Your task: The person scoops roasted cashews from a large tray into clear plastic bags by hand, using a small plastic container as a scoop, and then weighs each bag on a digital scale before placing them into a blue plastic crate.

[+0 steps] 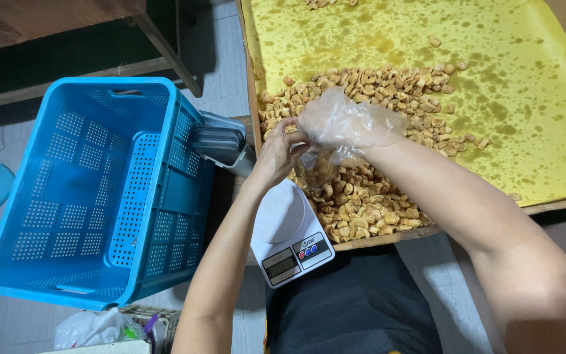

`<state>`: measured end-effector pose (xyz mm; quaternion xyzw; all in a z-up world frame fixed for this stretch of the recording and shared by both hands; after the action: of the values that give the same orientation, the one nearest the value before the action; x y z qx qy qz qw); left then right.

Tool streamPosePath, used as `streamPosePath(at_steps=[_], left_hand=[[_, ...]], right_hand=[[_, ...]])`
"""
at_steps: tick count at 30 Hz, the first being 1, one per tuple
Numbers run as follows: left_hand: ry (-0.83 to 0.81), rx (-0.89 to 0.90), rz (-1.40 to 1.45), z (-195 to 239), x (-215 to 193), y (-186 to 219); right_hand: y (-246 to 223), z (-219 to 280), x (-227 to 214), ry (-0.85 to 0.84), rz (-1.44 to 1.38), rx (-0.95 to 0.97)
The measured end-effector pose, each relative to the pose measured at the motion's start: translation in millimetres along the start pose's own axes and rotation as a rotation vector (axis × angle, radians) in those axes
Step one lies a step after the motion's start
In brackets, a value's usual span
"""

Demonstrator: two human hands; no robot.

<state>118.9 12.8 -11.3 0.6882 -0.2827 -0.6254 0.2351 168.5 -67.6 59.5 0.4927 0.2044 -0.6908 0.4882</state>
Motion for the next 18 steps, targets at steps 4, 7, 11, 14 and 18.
streamPosePath(at_steps=[4, 7, 11, 14, 18], left_hand=[[-0.026, -0.003, -0.004, 2, -4, 7], [-0.076, 0.001, -0.041, -1, -4, 11], [-0.284, -0.133, -0.122, -14, 9, -2], [-0.263, -0.155, 0.088, -21, 6, -3], [-0.262, -0.068, 0.057, -18, -27, 25]], right_hand=[[-1, 6, -8, 0.137, -0.009, -0.029], [26, 14, -9, 0.114, -0.231, 0.096], [61, 61, 4, 0.331, -1.053, 0.176], [45, 80, 42, 0.217, -1.517, 0.183], [24, 80, 51, 0.249, -1.846, 0.011]])
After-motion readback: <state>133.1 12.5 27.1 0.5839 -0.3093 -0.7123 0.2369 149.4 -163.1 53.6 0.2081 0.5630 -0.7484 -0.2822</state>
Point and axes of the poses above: each hand's wrist, its own z-axis away from the middle knuckle, its own x-axis out of the palm, y = z × x, the point moved 7 cm from there along -z, towards the middle knuckle, and after that the axes turned 3 degrees about -x, right-handed, at the moved point
